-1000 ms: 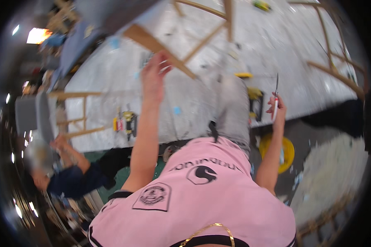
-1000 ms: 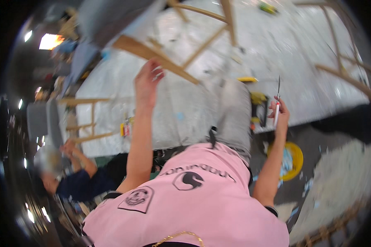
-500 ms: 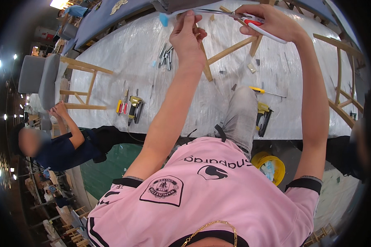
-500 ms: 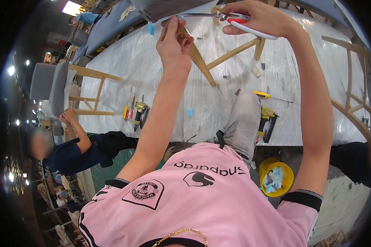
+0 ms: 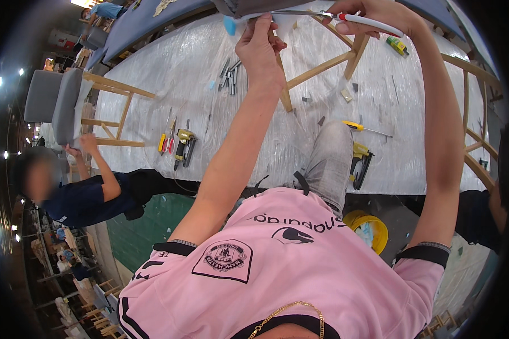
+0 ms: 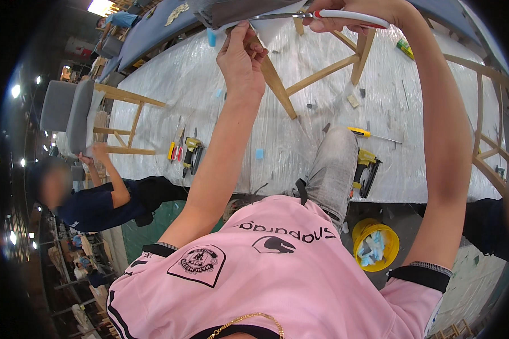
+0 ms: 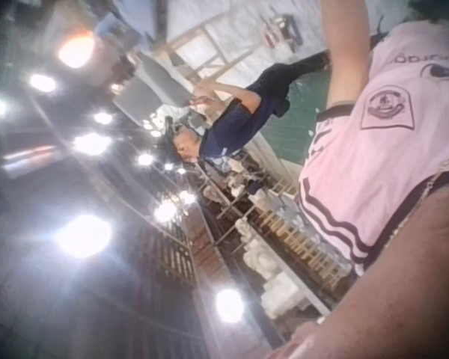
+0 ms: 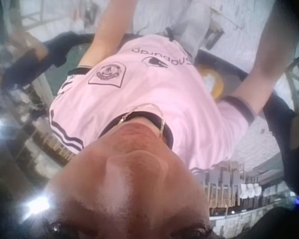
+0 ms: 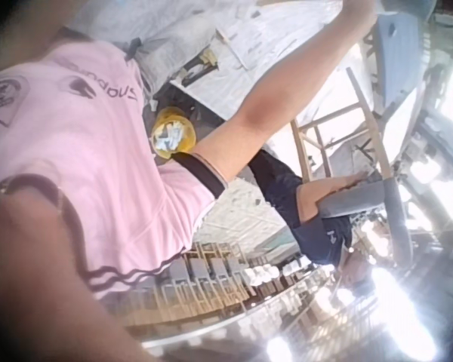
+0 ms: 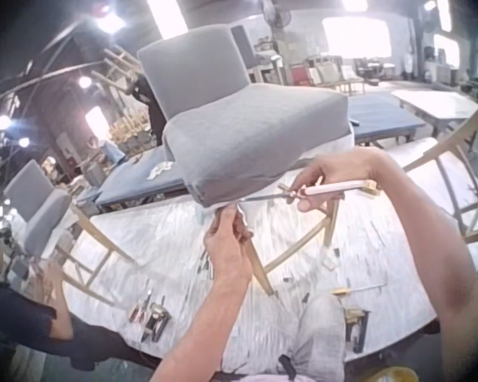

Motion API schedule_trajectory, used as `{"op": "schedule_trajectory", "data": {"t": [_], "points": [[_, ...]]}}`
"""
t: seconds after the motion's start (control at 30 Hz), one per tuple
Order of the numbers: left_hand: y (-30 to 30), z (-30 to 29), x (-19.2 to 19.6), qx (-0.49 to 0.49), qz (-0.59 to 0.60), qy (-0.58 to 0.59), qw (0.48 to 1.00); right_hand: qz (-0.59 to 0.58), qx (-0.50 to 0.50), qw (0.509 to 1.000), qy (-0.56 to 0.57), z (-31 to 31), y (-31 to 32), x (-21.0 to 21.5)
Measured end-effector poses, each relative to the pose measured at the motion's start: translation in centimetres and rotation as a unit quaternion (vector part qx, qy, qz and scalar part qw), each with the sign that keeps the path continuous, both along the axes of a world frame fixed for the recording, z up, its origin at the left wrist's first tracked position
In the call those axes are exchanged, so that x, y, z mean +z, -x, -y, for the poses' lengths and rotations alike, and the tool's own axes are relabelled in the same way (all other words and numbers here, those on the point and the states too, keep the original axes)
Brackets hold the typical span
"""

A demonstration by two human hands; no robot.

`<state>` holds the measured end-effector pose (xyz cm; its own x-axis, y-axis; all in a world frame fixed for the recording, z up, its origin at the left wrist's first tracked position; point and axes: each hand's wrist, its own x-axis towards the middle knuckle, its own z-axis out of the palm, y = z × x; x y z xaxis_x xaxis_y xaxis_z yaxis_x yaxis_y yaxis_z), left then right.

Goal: The person upholsters a wooden chair by stretching gray fabric over the seat and backrest, securing it with a staple gun, and trimming excess fabric with scissors. They repeatedly adjust the fabric and staple it to the underside of the chair frame.

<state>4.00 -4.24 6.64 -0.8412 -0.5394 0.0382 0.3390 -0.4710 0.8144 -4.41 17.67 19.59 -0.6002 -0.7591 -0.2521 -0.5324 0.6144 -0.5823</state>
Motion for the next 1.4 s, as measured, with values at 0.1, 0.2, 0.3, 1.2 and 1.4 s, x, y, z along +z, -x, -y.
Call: {"op": "schedule_trajectory", "data": {"t": [0.1, 0.2, 0.3, 1.2, 1.4], "points": [[0.0, -0.1, -0.2, -0.004, 0.003, 0.002, 1.0, -0.066, 0.041, 0.997, 0.01, 0.6, 1.6, -0.9], [-0.8, 1.4, -0.9, 0.022, 0.023, 0.008, 0.999, -0.077, 0.067, 0.995, 0.01, 2.9, 3.3, -2.3], [-0.6, 0.8, -0.5, 0.004, 0.014, 0.003, 1.0, -0.096, 0.066, 0.993, 0.005, 2.7, 3.5, -1.6], [-0.7, 1.4, -0.3, -0.045, 0.026, 0.035, 0.998, -0.089, 0.098, 0.99, -0.047, 4.6, 2.3, 2.5], [-4.0, 6.2, -7.7, -0.015, 0.051, 0.283, 0.958, -0.098, -0.067, 0.982, 0.149, -2.4, 0.6, -13.3]]}}
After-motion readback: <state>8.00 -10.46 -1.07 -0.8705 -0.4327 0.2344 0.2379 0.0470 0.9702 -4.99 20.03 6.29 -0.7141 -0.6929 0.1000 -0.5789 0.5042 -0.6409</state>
